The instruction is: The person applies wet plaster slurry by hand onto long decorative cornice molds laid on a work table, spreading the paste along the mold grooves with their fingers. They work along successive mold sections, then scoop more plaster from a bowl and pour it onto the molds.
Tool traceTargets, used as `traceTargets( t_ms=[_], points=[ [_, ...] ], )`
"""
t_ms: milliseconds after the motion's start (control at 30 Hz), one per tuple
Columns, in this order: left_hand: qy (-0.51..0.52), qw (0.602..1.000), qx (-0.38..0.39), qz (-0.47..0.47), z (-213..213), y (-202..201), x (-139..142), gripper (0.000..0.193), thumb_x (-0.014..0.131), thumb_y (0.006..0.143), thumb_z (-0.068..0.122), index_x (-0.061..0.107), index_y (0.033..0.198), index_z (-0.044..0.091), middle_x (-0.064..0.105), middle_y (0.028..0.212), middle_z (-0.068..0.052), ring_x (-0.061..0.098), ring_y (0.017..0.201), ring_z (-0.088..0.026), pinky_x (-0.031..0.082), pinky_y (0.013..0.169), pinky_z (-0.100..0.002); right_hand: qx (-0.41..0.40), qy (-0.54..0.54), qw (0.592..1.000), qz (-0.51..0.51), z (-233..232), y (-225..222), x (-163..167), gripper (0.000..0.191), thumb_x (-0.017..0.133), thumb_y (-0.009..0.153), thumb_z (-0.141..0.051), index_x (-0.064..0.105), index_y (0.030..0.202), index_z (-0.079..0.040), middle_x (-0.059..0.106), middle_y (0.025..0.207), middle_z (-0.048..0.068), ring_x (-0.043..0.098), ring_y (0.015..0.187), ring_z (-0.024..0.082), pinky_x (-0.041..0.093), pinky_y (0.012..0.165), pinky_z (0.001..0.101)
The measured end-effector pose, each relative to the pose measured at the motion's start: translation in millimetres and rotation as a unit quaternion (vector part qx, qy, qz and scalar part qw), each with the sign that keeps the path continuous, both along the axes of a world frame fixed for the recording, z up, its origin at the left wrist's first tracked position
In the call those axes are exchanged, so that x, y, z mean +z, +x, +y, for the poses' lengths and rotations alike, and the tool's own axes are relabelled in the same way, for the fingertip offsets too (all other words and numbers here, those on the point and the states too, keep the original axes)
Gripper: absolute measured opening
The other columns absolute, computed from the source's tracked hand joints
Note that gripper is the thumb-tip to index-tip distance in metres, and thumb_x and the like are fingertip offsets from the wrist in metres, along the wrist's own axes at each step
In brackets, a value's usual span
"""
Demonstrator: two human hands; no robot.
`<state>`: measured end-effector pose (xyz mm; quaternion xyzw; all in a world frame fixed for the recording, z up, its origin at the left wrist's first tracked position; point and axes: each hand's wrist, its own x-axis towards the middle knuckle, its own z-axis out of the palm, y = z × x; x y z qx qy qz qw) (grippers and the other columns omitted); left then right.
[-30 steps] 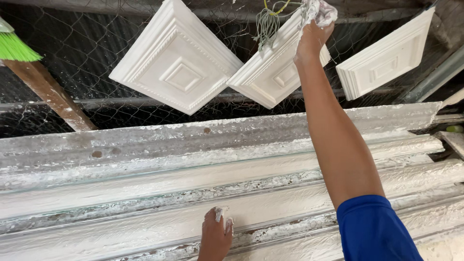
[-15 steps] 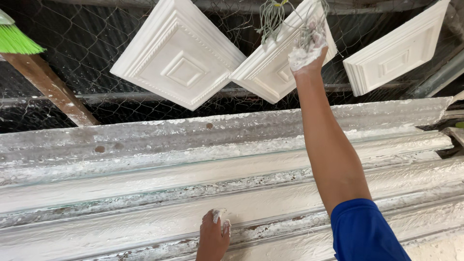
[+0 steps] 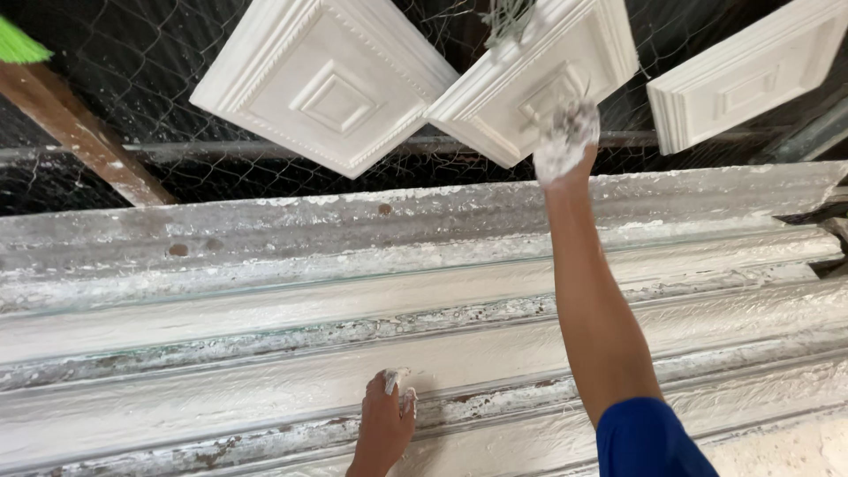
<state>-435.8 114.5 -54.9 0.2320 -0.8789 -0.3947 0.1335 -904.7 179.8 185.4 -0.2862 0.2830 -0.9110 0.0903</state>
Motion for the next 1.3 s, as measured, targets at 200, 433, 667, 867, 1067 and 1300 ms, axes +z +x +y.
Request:
traceTargets(
  t_ms=[200, 433, 667, 867, 1067, 1300],
  points=[
    [-0.046, 0.988, 0.065, 0.129, -32, 1, -32, 0.045, 0.058, 0.100, 0.018, 0.058, 0.143, 0.003, 0.058, 0.128, -0.035, 0.064, 0.093, -0.040, 0.051, 0.093, -0.051, 0.189, 0.061, 0.976, -0.091, -28, 152, -143, 0.031, 0.072, 0.098, -0.035, 0.061, 0.121, -0.018, 0.063, 0.101, -0.001, 0.060, 0.093, 0.012, 0.051, 0.085, 0.0332],
    [0.229, 0.919, 0.161, 0.277, -88, 55, -48, 0.033, 0.061, 0.099, 0.003, 0.057, 0.131, 0.000, 0.066, 0.096, -0.005, 0.055, 0.077, -0.006, 0.049, 0.062, -0.028, 0.328, 0.283, 0.901, 0.021, -91, 343, -285, 0.067, 0.072, 0.094, -0.025, 0.044, 0.153, -0.010, 0.066, 0.119, 0.003, 0.064, 0.109, 0.016, 0.054, 0.094, 0.0365],
    [0.343, 0.782, 0.400, 0.333, -161, 208, -50, 0.028, 0.048, 0.093, -0.005, 0.062, 0.117, -0.003, 0.063, 0.090, -0.002, 0.056, 0.075, -0.008, 0.046, 0.059, -0.026, 0.370, 0.390, 0.843, 0.027, -187, 460, -302, 0.039, 0.071, 0.095, -0.006, 0.056, 0.131, -0.002, 0.070, 0.119, 0.011, 0.070, 0.104, 0.021, 0.056, 0.095, 0.0374],
    [0.325, 0.706, 0.517, 0.359, -257, 383, -57, 0.020, 0.048, 0.106, 0.006, 0.062, 0.117, -0.002, 0.068, 0.090, -0.004, 0.061, 0.073, -0.009, 0.050, 0.062, -0.026, 0.396, 0.483, 0.779, 0.052, -321, 600, -286, 0.022, 0.067, 0.096, -0.004, 0.064, 0.117, -0.003, 0.073, 0.105, 0.010, 0.071, 0.092, 0.017, 0.057, 0.080, 0.0316],
    [0.255, 0.742, 0.522, 0.334, -309, 541, -18, 0.024, 0.048, 0.109, 0.009, 0.063, 0.123, -0.003, 0.066, 0.094, -0.005, 0.057, 0.078, -0.009, 0.050, 0.068, -0.026, 0.299, 0.549, 0.777, 0.079, -467, 731, -262, 0.031, 0.058, 0.091, 0.009, 0.059, 0.118, -0.006, 0.070, 0.100, 0.008, 0.064, 0.081, 0.017, 0.052, 0.063, 0.0288],
    [0.359, 0.698, 0.519, 0.337, -414, 596, 3, 0.028, 0.051, 0.105, 0.015, 0.064, 0.128, 0.004, 0.069, 0.104, -0.002, 0.058, 0.083, -0.009, 0.048, 0.071, -0.027, 0.386, 0.529, 0.732, 0.189, -566, 826, -256, 0.049, 0.066, 0.093, -0.002, 0.048, 0.139, 0.004, 0.068, 0.121, 0.012, 0.066, 0.105, 0.018, 0.056, 0.088, 0.0321]
  ],
)
